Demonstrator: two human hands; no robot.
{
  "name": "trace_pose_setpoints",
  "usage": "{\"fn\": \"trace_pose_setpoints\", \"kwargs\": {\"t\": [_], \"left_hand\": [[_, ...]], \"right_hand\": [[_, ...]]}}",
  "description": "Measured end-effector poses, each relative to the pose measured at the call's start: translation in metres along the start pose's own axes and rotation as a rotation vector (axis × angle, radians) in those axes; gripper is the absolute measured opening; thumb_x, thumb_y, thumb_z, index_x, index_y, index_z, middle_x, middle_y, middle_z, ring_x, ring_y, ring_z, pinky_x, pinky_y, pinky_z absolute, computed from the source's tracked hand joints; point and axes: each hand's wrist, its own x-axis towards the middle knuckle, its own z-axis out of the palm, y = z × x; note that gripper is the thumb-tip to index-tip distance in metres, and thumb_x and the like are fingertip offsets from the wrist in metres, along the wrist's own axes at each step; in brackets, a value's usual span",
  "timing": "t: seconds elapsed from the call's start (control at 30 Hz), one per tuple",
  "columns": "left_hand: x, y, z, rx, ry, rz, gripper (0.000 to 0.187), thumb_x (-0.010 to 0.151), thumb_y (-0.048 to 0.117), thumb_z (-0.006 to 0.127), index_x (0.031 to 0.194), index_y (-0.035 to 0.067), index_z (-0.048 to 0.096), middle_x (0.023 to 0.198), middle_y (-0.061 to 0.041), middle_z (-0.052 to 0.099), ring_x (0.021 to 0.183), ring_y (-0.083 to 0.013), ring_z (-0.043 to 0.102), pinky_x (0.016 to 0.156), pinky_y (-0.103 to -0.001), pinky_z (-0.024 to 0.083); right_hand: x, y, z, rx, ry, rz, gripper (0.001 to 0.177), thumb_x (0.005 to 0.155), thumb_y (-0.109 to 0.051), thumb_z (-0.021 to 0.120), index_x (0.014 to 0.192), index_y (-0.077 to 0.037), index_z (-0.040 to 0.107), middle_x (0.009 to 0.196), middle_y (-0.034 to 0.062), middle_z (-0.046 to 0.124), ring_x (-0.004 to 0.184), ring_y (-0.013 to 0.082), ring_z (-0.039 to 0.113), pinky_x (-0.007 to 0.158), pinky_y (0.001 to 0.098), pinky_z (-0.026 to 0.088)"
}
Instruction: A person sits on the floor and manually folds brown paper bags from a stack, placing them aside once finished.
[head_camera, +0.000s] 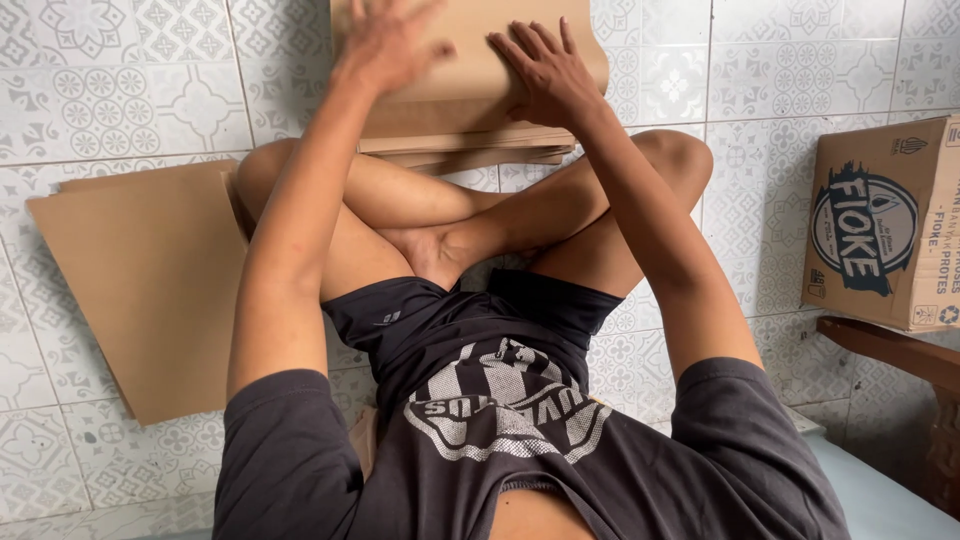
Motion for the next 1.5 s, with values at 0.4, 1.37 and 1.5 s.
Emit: {"fn": "trace_pose_setpoints", "kwargs": {"t": [0.4,1.37,1.5], "left_hand": [[-0.048,0.019,0.043,0.066,-0.518,0.123,0.133,0.058,0.050,0.093,0.165,0.030,0.016,0.170,-0.011,0.020,0.154,-0.0395,0.018,0.117,-0.071,0.021],[-0.071,0.003,0.066,0.175,-0.099,0.196,0.074,0.091,-0.005,0.056,0.155,0.032,0.049,0.151,-0.009,0.053,0.132,-0.0480,0.050,0.105,-0.058,0.045],[-0.085,0.006,0.071,0.155,-0.058,0.199,0.074,0.091,-0.005,0.054,0.155,0.030,0.050,0.155,-0.017,0.049,0.136,-0.0521,0.044,0.110,-0.065,0.037]], "right_hand": [[0.004,-0.012,0.030,0.014,-0.156,-0.045,0.139,0.048,-0.064,0.092,0.163,-0.017,0.031,0.162,0.0121,0.041,0.146,0.0375,0.035,0.117,0.0663,0.022],[-0.015,-0.004,0.025,-0.188,0.122,-0.111,0.089,0.087,-0.045,0.079,0.162,-0.021,0.037,0.153,0.0055,0.056,0.134,0.0236,0.054,0.102,0.0386,0.043],[-0.023,-0.007,0.043,-0.209,0.061,-0.043,0.081,0.100,-0.043,0.070,0.166,-0.025,0.027,0.162,0.0166,0.043,0.145,0.0366,0.043,0.111,0.0526,0.036]]}}
